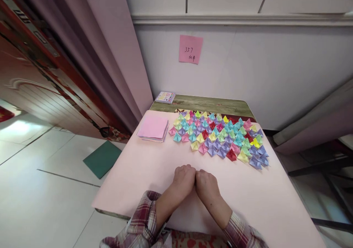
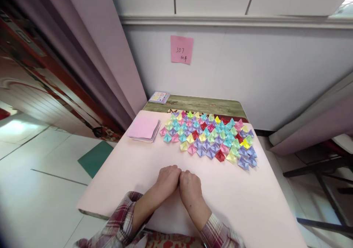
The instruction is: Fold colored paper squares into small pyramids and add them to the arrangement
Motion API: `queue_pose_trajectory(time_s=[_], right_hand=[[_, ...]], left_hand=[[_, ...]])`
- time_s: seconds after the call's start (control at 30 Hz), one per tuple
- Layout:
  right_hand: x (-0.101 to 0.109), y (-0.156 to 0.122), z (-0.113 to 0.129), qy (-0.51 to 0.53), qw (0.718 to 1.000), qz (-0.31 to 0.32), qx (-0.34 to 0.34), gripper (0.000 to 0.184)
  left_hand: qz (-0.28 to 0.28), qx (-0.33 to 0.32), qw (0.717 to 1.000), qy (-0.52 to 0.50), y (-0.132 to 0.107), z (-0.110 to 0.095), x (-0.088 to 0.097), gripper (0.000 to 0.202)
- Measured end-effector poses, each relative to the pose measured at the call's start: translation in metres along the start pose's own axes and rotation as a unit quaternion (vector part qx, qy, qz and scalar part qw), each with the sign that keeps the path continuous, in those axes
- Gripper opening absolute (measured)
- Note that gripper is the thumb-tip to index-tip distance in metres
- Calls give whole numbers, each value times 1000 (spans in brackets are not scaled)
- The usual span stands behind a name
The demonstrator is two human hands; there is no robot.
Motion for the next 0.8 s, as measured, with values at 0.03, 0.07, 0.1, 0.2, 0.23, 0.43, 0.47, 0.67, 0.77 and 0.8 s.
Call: queue_pose_trajectory(time_s=[0.03,0.07,0.1,0.2,0.23,0.43,0.47,0.67,0.77,0.8], right_hand=[[0,0,0,3,1000,2,1,28],[-1,0,-1,5,1000,2,2,29],[-1,0,-2,8,1000,1,3,29],[-3,-2,-5,15,1000,-10,6,29],[-4,-3,-5,18,1000,-16,7,28],[-5,-13,-7,37,998,-53,18,22],[-4,-15,-9,48,997,-63,22,21],[2,-39,-49,211,947,-238,46,22],[-8,-50,-80,218,946,-242,-11,25],[-13,-54,-88,218,945,-240,-29,26]], left_hand=[[3,-1,1000,4,0,1,-1,29],[6,-3,1000,7,1,1,-1,29],[7,-4,1000,10,1,1,-1,30],[9,-5,1000,14,0,2,0,30],[8,-5,1000,14,-1,2,0,30],[-28,-25,999,6,-10,0,1,27],[-40,-29,999,2,-12,1,1,25],[-88,44,994,-44,-7,28,12,19],[-96,100,989,-57,9,45,23,22],[-99,108,987,-59,16,49,27,22]])
Point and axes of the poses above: each hand's wrist, its own y-axis towards the middle knuckle, its own x-axis out of the back of the hand, z = x × y, the point moved 5 cm from there along y, towards the middle knuckle, and after that the axes turned 10 degrees about x, right-handed, at the moved point
